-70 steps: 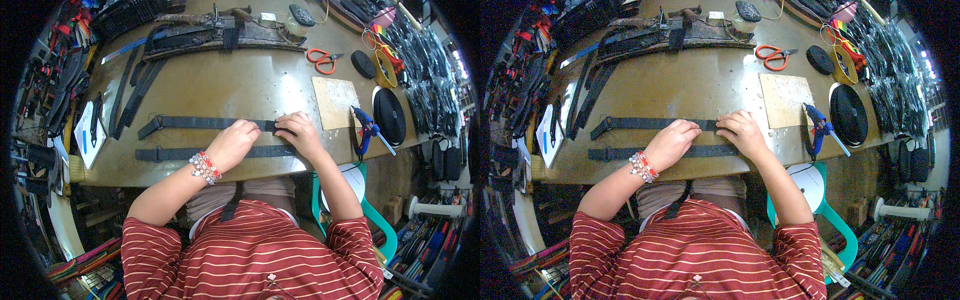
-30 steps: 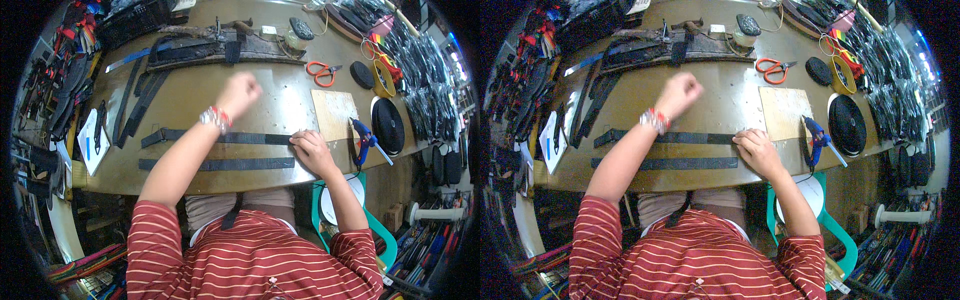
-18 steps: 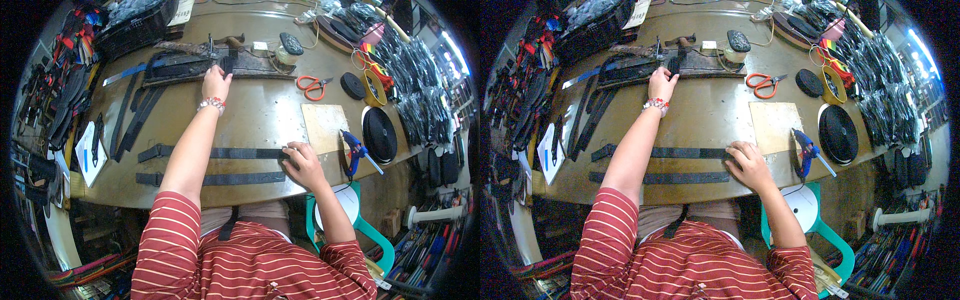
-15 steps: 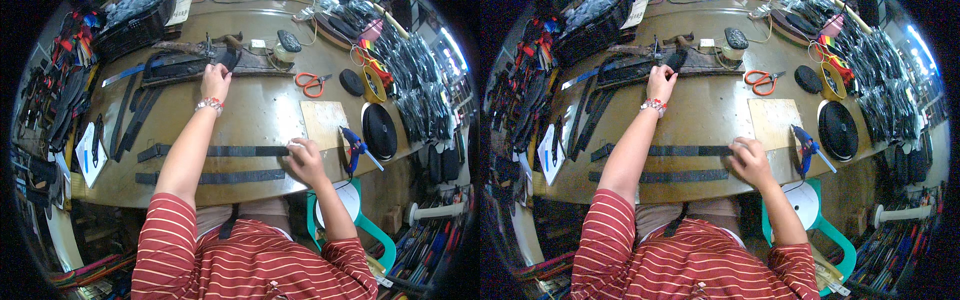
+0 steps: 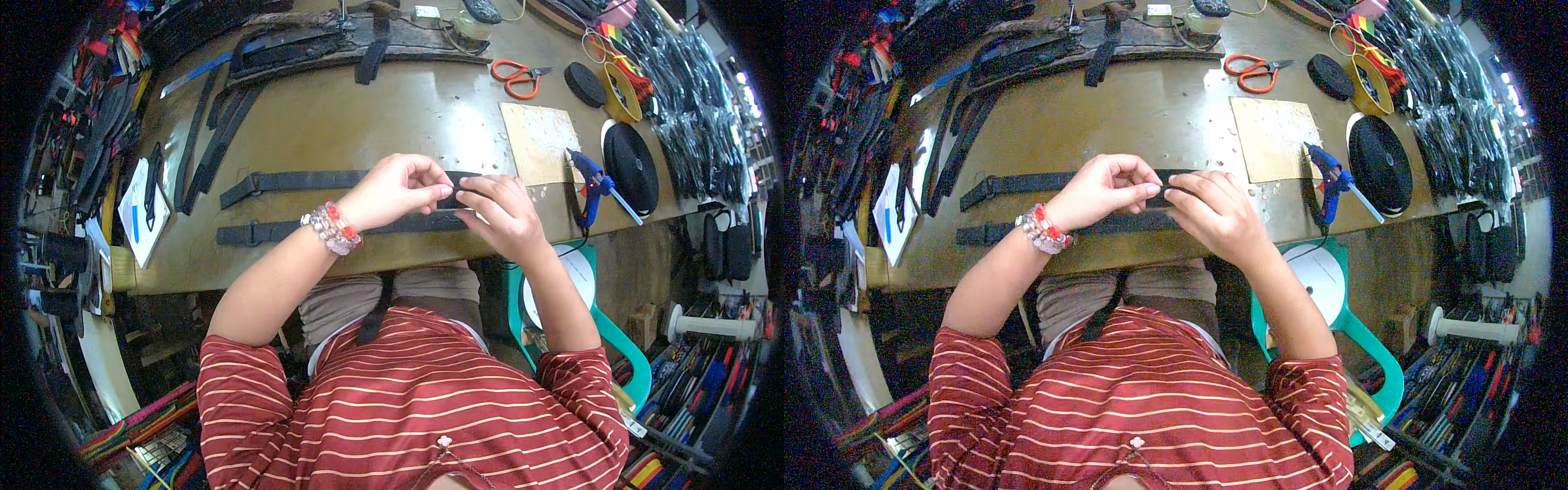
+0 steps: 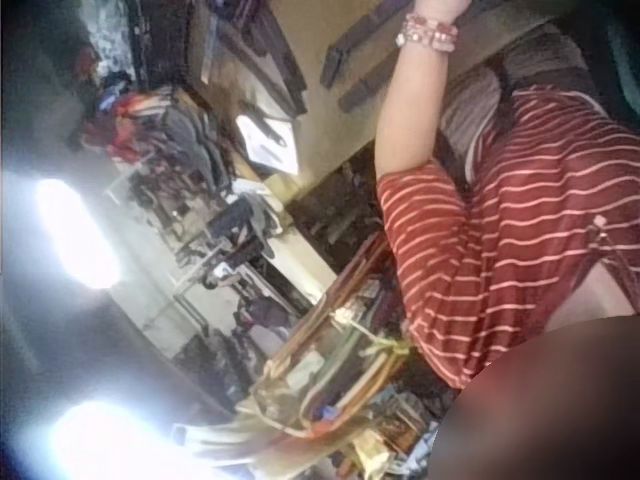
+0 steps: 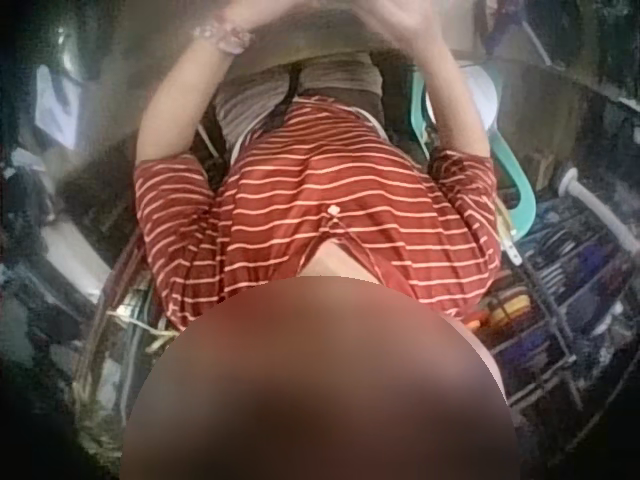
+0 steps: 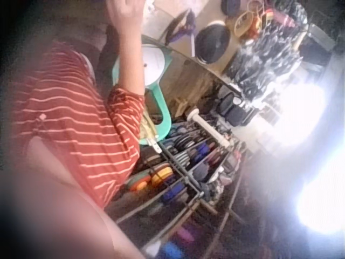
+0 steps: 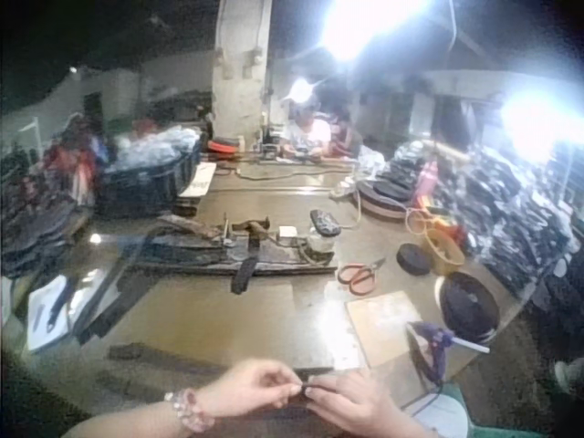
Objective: The person assembles black fabric straps by applying hot glue to ends and attaching small rectangular fabric pieces. They repeatedly pick up straps, apply glue with a hot glue gun, press on the fabric pieces, and place the finished straps on the table. A black bag is briefly handled and set aside.
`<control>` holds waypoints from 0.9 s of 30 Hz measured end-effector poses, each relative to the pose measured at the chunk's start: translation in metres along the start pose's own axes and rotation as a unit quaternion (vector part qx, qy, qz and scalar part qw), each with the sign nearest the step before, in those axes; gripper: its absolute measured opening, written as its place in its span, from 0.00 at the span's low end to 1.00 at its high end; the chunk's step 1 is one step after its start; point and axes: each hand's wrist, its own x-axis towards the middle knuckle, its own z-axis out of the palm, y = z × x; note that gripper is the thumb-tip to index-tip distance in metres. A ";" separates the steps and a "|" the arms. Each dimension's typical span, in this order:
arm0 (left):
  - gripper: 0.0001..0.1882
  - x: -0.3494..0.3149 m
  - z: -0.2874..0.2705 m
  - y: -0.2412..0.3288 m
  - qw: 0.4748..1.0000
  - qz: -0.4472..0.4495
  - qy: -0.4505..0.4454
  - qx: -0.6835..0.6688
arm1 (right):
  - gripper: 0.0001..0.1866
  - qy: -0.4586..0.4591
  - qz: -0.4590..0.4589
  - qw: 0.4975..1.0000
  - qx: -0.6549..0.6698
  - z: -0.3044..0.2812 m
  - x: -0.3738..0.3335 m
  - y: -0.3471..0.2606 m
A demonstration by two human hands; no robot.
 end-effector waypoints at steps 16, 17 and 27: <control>0.09 -0.059 0.025 -0.035 0.849 0.148 0.032 0.506 | 0.11 -0.093 0.133 0.981 0.111 0.034 -0.045 0.005; 0.10 -0.059 0.024 -0.035 0.849 0.148 0.028 0.507 | 0.11 -0.095 0.131 0.980 0.112 0.034 -0.045 0.006; 0.13 -0.061 0.025 -0.036 0.843 0.163 0.038 0.510 | 0.10 -0.133 0.139 0.976 0.098 0.031 -0.040 0.001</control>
